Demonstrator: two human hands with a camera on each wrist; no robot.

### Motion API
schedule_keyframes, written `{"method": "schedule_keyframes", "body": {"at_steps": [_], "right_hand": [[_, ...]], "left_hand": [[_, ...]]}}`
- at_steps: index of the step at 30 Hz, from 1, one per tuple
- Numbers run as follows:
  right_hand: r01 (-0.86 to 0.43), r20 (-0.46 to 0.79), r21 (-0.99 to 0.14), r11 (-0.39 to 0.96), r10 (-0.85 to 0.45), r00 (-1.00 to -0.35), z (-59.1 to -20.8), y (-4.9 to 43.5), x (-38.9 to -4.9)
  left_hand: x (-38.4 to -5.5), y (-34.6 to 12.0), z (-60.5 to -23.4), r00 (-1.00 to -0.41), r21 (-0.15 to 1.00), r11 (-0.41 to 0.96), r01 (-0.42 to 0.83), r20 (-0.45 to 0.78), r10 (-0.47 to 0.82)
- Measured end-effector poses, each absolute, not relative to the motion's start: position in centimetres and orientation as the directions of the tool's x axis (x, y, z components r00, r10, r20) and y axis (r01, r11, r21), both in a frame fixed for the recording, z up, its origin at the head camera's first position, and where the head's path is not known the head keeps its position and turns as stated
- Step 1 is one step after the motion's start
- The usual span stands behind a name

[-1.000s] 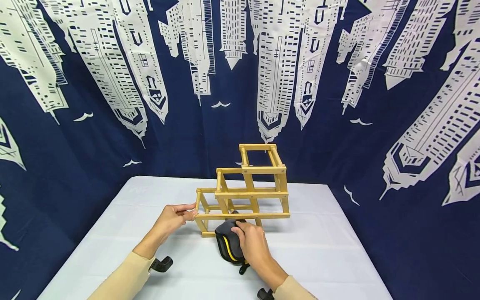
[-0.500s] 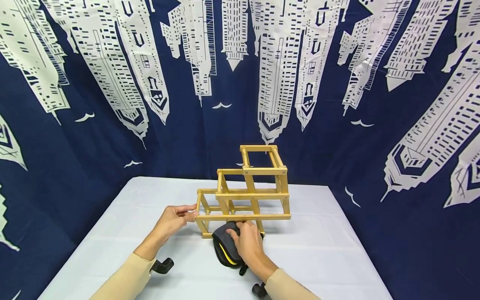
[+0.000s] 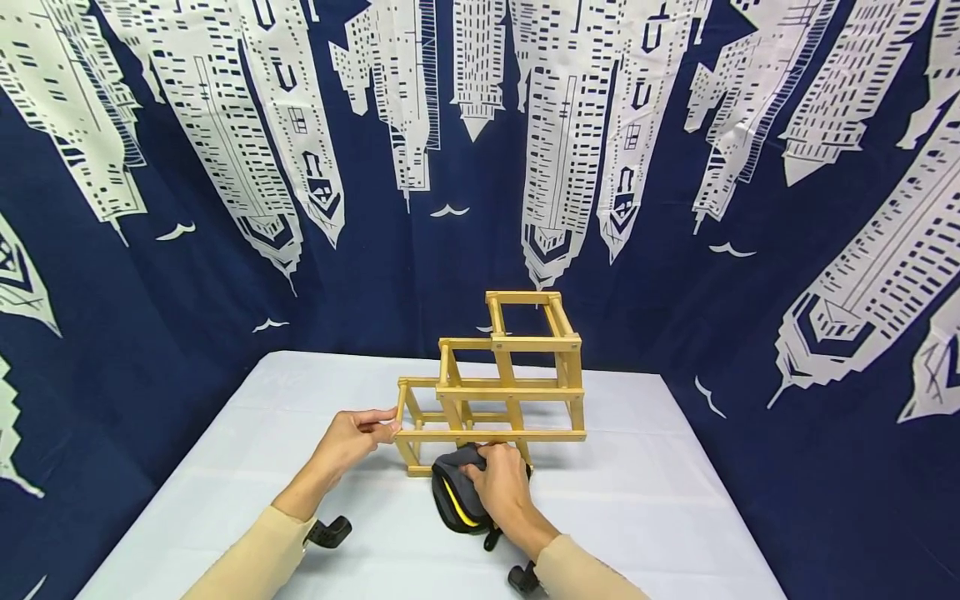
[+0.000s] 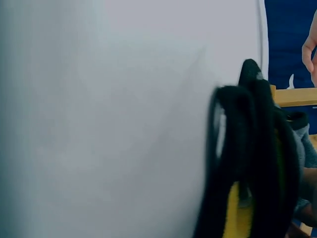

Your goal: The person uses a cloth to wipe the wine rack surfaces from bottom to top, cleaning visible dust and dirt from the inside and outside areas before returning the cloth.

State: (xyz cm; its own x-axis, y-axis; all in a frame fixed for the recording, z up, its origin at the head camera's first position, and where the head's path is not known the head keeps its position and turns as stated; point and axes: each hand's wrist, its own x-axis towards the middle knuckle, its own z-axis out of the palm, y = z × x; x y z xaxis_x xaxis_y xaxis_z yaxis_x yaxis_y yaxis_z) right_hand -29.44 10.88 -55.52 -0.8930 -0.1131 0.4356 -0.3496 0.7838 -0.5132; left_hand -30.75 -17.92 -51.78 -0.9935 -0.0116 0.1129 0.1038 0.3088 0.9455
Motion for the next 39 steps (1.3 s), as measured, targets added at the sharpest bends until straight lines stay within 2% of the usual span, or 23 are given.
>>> {"method": "schedule_keyframes", "body": {"at_steps": [4,8,14,17,23,29,34,39], "right_hand": [[-0.381,0.479,-0.545,0.747,-0.096,-0.873,-55.7,11.1,-29.3],[-0.384,0.493,-0.595,0.706,-0.057,-0.868,-55.5,11.3,-29.1],[-0.327,0.445,-0.686,0.65,0.019,-0.895,-54.7,11.8,-28.7],[-0.307,0.412,-0.704,0.64,0.017,-0.911,-54.3,12.4,-28.4],[-0.308,0.378,-0.664,0.681,-0.05,-0.925,-53.4,14.4,-27.5],[-0.366,0.423,-0.584,0.725,-0.113,-0.899,-52.8,17.1,-26.6],[-0.393,0.419,-0.581,0.713,-0.152,-0.895,-52.4,19.7,-26.5],[-0.358,0.379,-0.566,0.743,-0.152,-0.913,-52.1,21.9,-26.5]], "left_hand": [[-30.7,-17.7,-52.0,-0.994,0.943,0.319,0.099,0.11,-0.017],[-29.1,-16.6,-49.9,-0.995,0.939,0.343,0.023,0.055,-0.084],[-28.8,-15.9,-49.4,-0.992,0.935,0.353,0.006,0.049,-0.113],[-28.8,-15.8,-49.4,-0.994,0.938,0.346,0.012,0.05,-0.101],[-28.8,-15.8,-49.2,-0.995,0.939,0.342,0.013,0.047,-0.091],[-28.7,-16.2,-49.1,-0.995,0.942,0.336,0.004,0.036,-0.091],[-28.8,-16.4,-49.2,-0.995,0.94,0.34,0.006,0.04,-0.094],[-28.8,-16.4,-49.3,-0.995,0.939,0.344,0.011,0.046,-0.093]]}}
